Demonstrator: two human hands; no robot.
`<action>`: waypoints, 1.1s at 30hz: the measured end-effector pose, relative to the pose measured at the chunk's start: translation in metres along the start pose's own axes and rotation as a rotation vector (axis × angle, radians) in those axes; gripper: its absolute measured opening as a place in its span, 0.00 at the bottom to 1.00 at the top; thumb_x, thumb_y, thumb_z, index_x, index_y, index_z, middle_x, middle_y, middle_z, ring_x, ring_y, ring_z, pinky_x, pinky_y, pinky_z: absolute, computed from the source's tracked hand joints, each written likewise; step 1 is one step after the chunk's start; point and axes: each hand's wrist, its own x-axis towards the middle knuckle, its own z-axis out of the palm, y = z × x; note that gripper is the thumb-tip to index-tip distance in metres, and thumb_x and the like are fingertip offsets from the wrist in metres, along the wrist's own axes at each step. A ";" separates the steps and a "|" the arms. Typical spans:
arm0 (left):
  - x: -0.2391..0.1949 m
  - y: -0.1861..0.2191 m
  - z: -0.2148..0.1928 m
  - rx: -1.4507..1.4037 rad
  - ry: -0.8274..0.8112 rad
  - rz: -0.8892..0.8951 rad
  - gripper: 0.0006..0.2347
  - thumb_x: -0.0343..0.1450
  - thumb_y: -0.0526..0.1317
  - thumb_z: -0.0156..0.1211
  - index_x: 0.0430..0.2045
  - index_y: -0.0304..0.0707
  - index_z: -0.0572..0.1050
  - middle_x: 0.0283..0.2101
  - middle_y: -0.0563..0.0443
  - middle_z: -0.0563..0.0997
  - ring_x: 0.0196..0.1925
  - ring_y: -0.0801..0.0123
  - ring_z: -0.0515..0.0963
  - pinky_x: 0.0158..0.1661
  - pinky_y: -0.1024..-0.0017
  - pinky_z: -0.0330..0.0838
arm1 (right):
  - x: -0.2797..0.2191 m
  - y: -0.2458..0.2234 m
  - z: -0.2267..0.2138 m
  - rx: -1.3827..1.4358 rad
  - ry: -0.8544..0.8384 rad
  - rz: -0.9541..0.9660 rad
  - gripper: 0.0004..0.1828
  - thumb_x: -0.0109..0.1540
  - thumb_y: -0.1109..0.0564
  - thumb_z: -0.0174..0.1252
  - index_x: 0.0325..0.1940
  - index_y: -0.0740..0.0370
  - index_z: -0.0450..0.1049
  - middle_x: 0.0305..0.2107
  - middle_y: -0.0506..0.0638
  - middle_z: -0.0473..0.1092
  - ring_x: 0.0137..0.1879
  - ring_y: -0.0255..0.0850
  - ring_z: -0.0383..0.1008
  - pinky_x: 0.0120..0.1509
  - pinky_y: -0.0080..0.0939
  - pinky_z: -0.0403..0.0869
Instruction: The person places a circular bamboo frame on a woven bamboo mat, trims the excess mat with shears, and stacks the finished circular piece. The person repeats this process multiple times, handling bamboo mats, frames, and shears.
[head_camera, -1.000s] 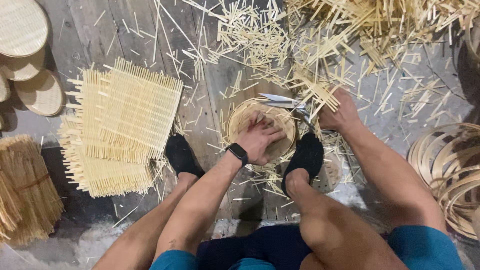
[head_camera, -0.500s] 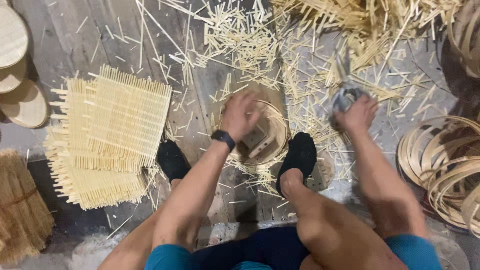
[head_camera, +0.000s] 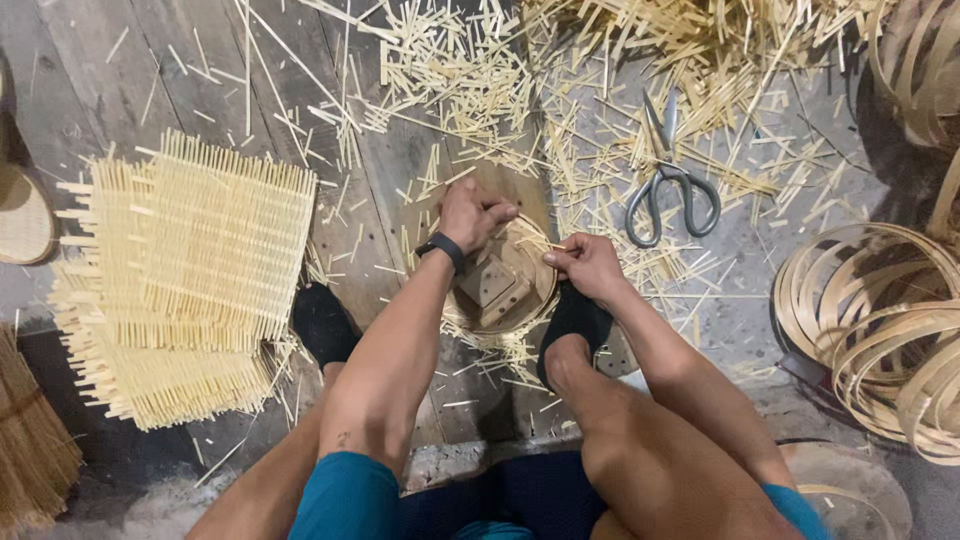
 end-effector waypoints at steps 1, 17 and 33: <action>-0.001 0.002 0.001 0.037 0.018 0.010 0.13 0.62 0.50 0.74 0.34 0.46 0.87 0.39 0.39 0.79 0.48 0.51 0.77 0.52 0.58 0.70 | 0.000 0.001 0.000 0.009 0.006 0.010 0.12 0.60 0.59 0.70 0.35 0.71 0.77 0.25 0.50 0.75 0.29 0.33 0.73 0.34 0.34 0.74; -0.098 -0.137 -0.020 -0.618 0.186 -0.453 0.13 0.62 0.40 0.76 0.36 0.31 0.84 0.32 0.50 0.87 0.30 0.75 0.81 0.32 0.73 0.77 | -0.024 -0.006 0.006 -0.118 0.036 -0.036 0.17 0.55 0.56 0.73 0.39 0.68 0.75 0.24 0.48 0.75 0.26 0.33 0.74 0.28 0.33 0.74; -0.147 -0.072 -0.008 -1.460 -0.014 -0.578 0.12 0.71 0.38 0.54 0.46 0.30 0.74 0.45 0.42 0.85 0.43 0.61 0.86 0.43 0.63 0.83 | -0.057 -0.050 0.013 0.325 -0.142 0.151 0.12 0.62 0.61 0.61 0.48 0.72 0.76 0.35 0.56 0.78 0.38 0.43 0.81 0.39 0.39 0.82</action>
